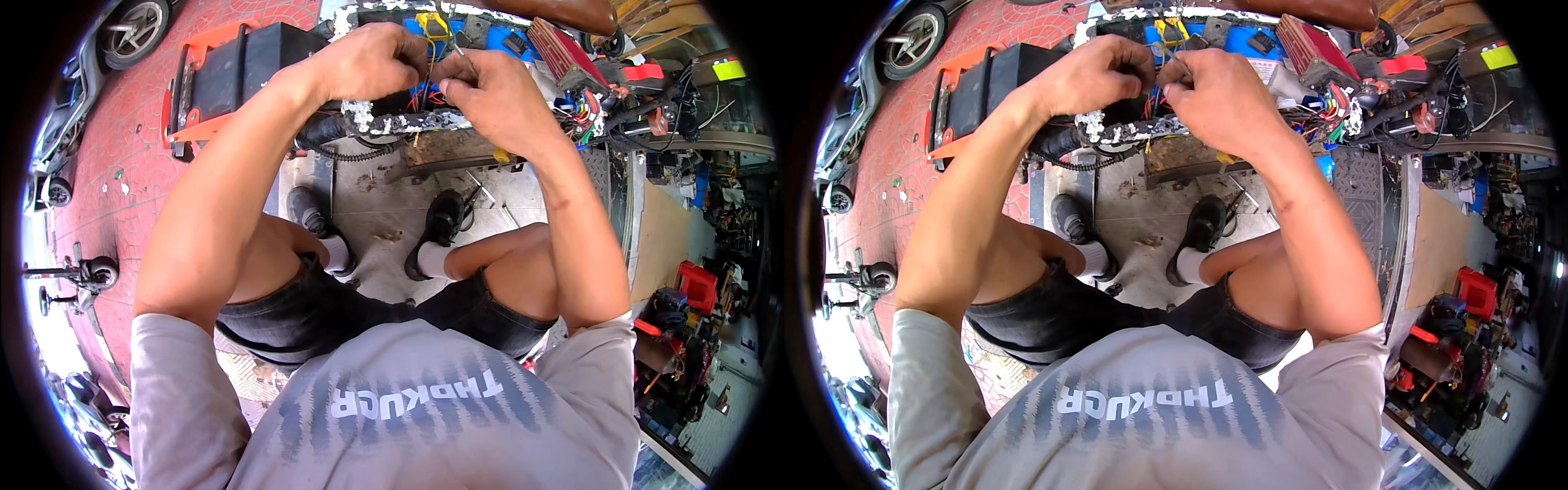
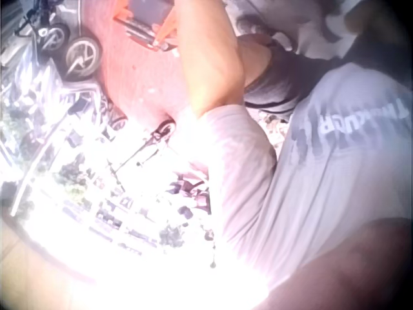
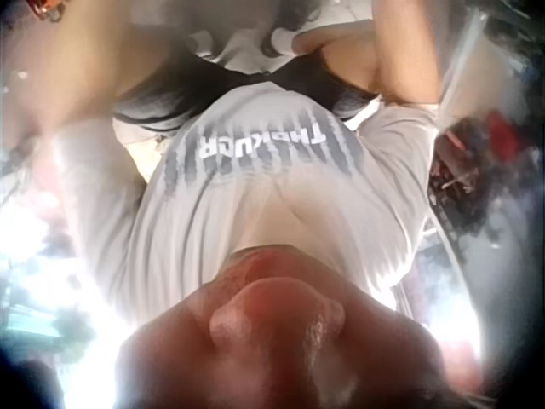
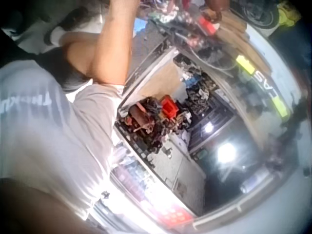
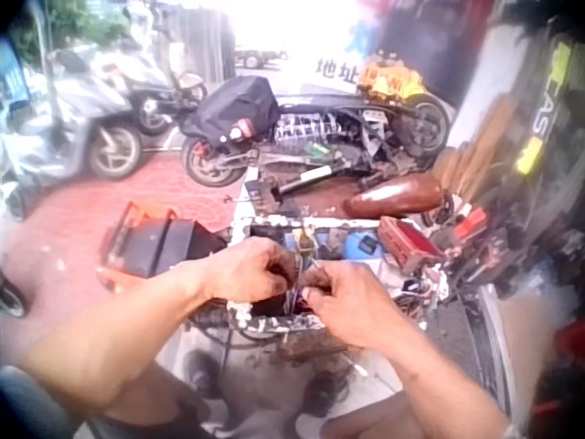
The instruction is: The person repairs the wiring of an electric vehicle by stripping wire insulation, joining wires by hand, and tightening connections using a screwdriver.
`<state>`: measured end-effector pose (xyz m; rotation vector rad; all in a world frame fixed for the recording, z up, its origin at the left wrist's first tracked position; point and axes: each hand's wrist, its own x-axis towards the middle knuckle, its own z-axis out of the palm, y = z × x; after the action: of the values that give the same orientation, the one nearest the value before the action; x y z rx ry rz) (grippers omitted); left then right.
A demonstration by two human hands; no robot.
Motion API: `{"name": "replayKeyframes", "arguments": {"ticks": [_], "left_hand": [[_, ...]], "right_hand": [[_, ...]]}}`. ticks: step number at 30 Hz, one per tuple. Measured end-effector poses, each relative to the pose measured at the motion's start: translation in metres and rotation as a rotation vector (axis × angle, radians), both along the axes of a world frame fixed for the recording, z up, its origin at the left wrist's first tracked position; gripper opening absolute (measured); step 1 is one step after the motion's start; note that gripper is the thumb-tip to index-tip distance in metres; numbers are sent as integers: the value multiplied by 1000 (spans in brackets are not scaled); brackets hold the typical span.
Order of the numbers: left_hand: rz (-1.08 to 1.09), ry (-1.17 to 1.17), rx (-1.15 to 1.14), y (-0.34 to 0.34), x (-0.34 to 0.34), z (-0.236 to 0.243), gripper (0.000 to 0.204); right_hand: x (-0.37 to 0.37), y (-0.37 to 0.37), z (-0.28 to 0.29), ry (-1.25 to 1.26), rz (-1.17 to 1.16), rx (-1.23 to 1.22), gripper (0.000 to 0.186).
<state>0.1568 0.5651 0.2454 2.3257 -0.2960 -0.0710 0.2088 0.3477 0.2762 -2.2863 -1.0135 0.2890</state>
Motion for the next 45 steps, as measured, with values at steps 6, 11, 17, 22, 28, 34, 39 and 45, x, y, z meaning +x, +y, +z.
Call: {"name": "replayKeyframes", "arguments": {"ticks": [6, 11, 17, 22, 28, 34, 39, 45], "left_hand": [[45, -52, 169, -13, -10, -11, 20], [59, 10, 191, -17, -4, -8, 22], [57, -10, 193, -17, -2, -10, 22], [105, 5, 71, -15, -1, -15, 21], [178, 7, 73, -18, 5, -18, 29], [168, -43, 38, -15, 7, -22, 28], [141, -61, 61, -14, 6, -17, 28], [29, -22, 6, -11, 3, -12, 31]], "right_hand": [[13, -5, 7, -4, -76, -6, 24], [28, -5, -10, 156, -49, -48, 25], [24, 16, -27, -62, -134, -187, 24], [24, 13, -24, -16, -81, -168, 27], [20, 15, -22, -156, -83, -282, 22], [22, 12, -9, -27, -77, -152, 24], [29, 15, -26, 106, -151, 31, 24], [35, 15, -27, 485, -183, 345, 21]]}}
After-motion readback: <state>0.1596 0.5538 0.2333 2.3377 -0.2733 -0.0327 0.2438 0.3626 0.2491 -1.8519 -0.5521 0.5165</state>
